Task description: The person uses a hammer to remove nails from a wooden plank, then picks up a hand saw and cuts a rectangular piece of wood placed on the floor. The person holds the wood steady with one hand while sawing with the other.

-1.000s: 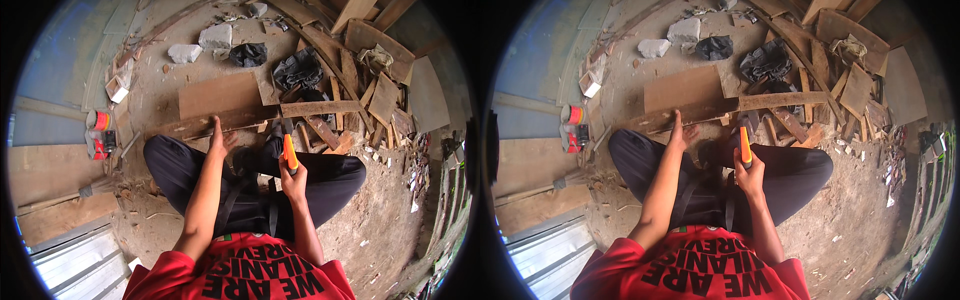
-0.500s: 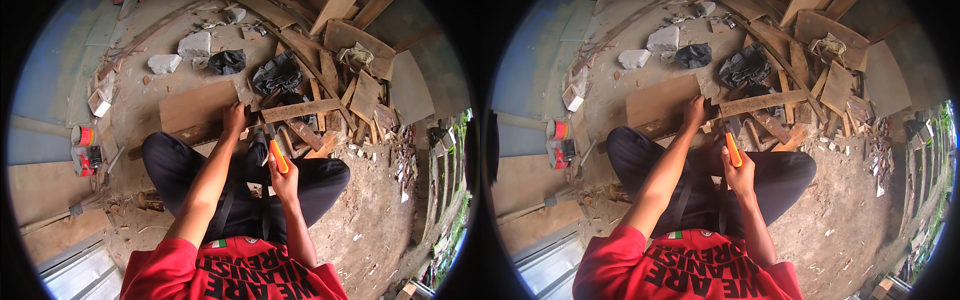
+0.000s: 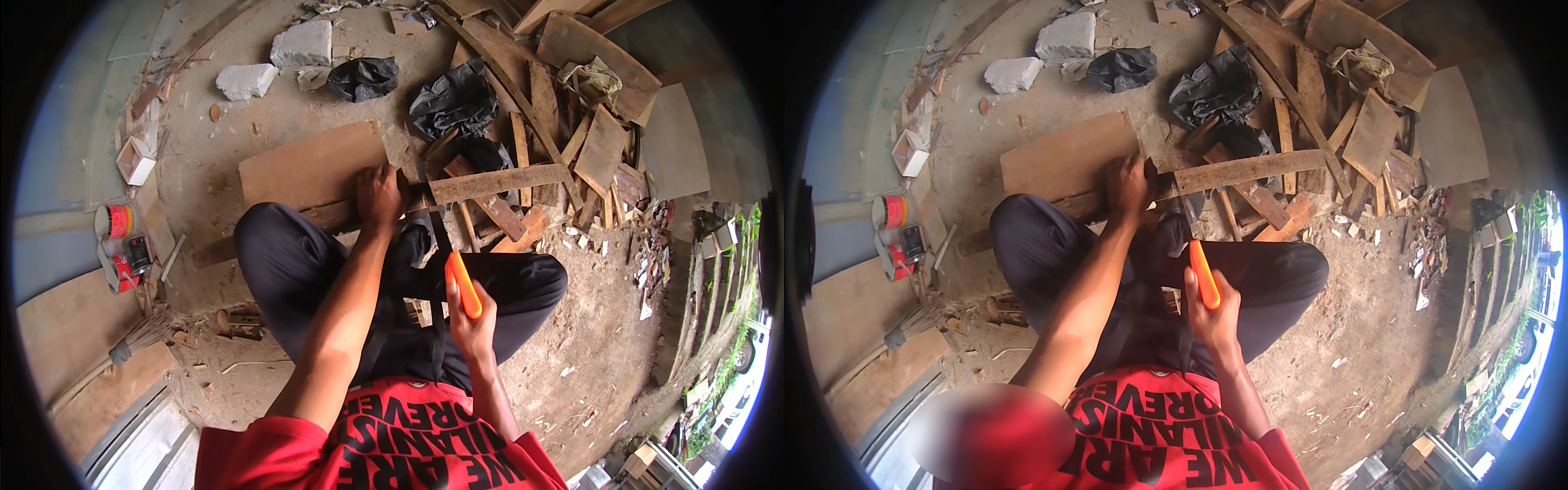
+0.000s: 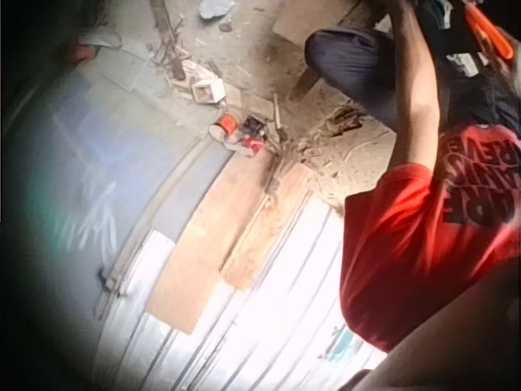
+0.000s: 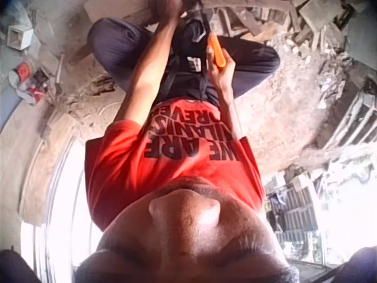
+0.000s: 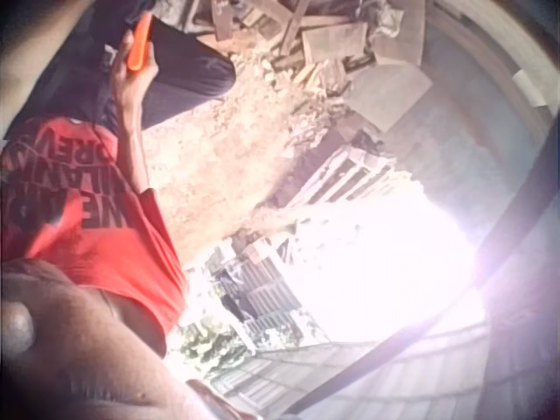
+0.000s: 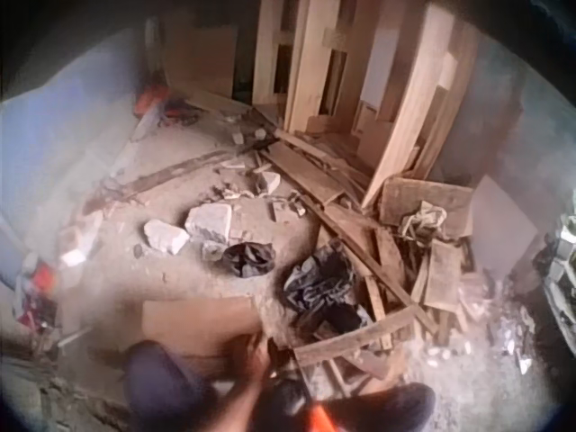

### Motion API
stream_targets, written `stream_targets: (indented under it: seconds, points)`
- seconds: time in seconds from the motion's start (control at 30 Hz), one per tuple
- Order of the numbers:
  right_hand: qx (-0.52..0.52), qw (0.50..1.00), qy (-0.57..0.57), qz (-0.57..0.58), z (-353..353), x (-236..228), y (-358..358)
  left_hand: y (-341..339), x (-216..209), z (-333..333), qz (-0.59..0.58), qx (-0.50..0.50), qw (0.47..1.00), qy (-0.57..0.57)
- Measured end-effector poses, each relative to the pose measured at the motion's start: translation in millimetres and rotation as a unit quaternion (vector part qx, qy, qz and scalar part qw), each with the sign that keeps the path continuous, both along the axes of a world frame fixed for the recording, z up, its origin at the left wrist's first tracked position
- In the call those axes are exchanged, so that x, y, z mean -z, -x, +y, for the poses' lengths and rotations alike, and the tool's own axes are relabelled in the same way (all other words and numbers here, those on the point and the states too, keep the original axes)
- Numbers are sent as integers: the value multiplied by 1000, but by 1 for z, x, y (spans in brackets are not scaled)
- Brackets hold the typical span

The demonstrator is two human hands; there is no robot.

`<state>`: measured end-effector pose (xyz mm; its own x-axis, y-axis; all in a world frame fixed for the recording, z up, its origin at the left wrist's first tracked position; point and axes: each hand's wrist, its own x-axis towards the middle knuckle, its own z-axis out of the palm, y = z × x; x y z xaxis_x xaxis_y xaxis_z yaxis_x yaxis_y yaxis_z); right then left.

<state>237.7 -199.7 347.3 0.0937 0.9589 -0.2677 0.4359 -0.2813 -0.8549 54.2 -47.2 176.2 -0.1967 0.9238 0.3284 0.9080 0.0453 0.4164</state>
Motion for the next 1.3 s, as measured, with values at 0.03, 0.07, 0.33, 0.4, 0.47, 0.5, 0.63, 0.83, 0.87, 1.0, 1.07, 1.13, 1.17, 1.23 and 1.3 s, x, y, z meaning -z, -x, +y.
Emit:
stream_targets:
  seconds: [0.03, 0.07, 0.33, 0.4, 0.47, 0.5, 0.63, 0.83, 0.87, 1.0, 1.07, 1.13, 1.17, 1.23, 1.3]
  points:
    - [15, 999, 19, 22, -13, -8, -4, 0, -2, 1, -1, -3, 1000, -2]
    - [17, 999, 32, 20, -24, -23, -10, 1, -4, 5, -2, -6, 1000, 3]
    - [10, 999, -31, 8, 28, 9, 7, 0, -11, -1, 5, 16, 1000, 14]
    - [-11, 999, -31, -7, 84, 32, 30, -2, -14, 5, -5, 12, 998, 60]
    - [-24, 996, -77, -30, 88, 32, 41, -1, -13, 6, -9, 10, 996, 88]
    - [-23, 992, -117, -37, 73, 31, 40, 0, -12, 6, -11, 11, 996, 91]
    - [-4, 1000, 29, -11, -19, -18, 0, 5, 6, 2, 25, -4, 1000, 4]
    - [10, 999, -38, 7, 35, 14, 14, 0, -16, 2, -16, 17, 998, 59]
    - [8, 998, -57, 2, 66, 29, 30, 1, -9, 2, -6, 15, 999, 43]
    - [-22, 995, -91, -19, 89, 40, 41, 1, -10, 2, -8, 23, 999, 36]
    - [-21, 998, -61, 4, 43, 27, 30, 6, -8, 2, -18, 20, 999, 26]
    - [-11, 1000, 7, 8, -20, 4, 1, 4, -8, 4, 4, 14, 1000, 18]
    - [-9, 999, 38, -6, -38, -7, -10, 3, -10, 1, 13, 12, 1000, 19]
    - [11, 1000, -14, -14, -43, -16, -15, 1, -13, 7, 4, 11, 999, 31]
    - [26, 999, -17, 35, -1, -3, -3, -1, -14, 3, 19, 19, 1000, 3]
